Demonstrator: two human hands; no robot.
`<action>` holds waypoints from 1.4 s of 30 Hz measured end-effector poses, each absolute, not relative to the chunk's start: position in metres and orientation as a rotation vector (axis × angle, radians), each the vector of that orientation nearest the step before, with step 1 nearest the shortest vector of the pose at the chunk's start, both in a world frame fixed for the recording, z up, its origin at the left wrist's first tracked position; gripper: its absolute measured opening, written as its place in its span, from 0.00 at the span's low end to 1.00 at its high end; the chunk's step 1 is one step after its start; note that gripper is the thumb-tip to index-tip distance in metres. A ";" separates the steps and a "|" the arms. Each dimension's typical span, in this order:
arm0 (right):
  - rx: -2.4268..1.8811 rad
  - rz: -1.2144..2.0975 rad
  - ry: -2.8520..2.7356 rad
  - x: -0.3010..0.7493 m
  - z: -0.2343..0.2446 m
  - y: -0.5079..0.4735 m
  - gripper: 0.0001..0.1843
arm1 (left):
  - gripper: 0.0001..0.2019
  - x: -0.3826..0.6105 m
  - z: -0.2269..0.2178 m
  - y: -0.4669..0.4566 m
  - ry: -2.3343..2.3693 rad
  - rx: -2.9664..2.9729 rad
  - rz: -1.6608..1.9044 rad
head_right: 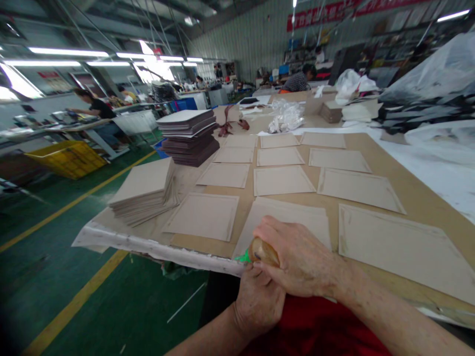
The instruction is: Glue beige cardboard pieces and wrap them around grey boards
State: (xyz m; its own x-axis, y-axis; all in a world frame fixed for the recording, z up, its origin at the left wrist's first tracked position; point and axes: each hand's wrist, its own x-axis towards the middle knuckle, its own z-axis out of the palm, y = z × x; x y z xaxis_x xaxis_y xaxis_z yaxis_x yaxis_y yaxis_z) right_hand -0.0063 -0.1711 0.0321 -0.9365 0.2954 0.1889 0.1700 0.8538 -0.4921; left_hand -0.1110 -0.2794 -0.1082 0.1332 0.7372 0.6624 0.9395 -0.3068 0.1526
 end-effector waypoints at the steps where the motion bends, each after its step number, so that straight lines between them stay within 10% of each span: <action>1: -0.353 0.709 -2.768 -0.006 0.032 -0.171 0.11 | 0.10 -0.111 -0.107 -0.279 -1.630 -2.114 -0.953; 42: -0.848 0.290 -2.638 -0.021 0.030 -0.087 0.14 | 0.15 -0.114 -0.102 -0.274 -1.570 -2.132 -1.050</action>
